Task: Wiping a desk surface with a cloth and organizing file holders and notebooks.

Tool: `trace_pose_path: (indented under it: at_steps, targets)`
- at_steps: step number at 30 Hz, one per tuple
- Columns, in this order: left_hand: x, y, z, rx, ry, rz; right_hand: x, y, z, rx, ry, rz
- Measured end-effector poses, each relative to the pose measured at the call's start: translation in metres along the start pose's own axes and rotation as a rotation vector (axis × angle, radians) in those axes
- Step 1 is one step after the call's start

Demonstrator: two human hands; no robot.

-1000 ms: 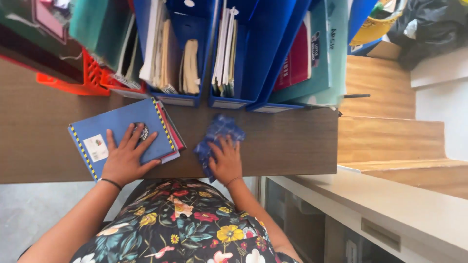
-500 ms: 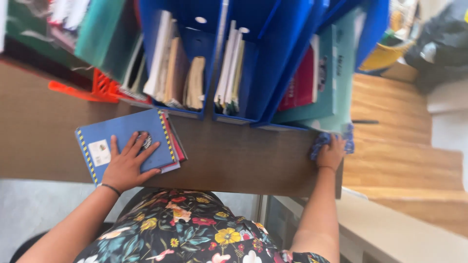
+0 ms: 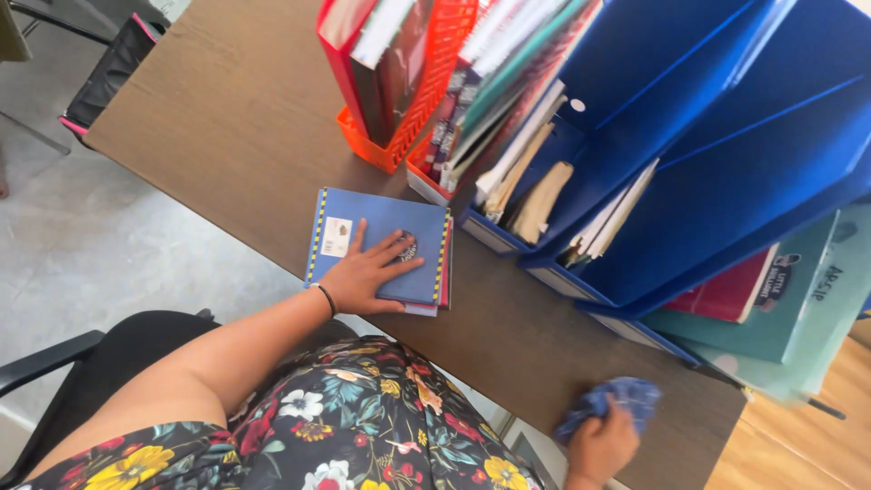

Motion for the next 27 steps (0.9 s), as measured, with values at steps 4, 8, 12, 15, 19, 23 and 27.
trace_pose_path:
  at_steps: [4,8,12,15,19,23,27]
  targets:
    - [0.003,-0.033,-0.013,-0.242,0.114,-0.333,-0.018,-0.05,0.145,0.553,0.054,0.231]
    - [0.007,-0.044,-0.013,-0.853,-0.043,-0.085,-0.012,-0.075,0.298,0.667,-0.105,0.311]
    - [-0.02,-0.072,0.025,-1.637,-0.162,-0.174,-0.016,-0.087,0.464,0.673,-0.716,0.304]
    - [-0.064,-0.114,0.081,-1.624,-0.448,-0.289,-0.031,-0.078,0.506,0.688,-0.742,0.3]
    - [-0.129,-0.11,0.195,-1.112,-0.408,-0.618,-0.036,-0.058,0.464,0.584,-0.373,0.168]
    - [-0.111,-0.181,0.236,-0.848,-0.251,-0.614,-0.046,-0.036,0.398,0.423,-0.083,0.038]
    - [-0.101,-0.095,0.264,-0.161,-0.284,-0.042,-0.065,0.014,0.345,0.159,0.164,0.137]
Point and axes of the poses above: each hand's wrist, its own x-axis towards the middle knuckle, its own y-axis out of the palm, z = x × y, the point moved 4 cm from there along x, towards the middle knuckle, and after that the axes turned 11 degrees about y, right-handed, at the moved point
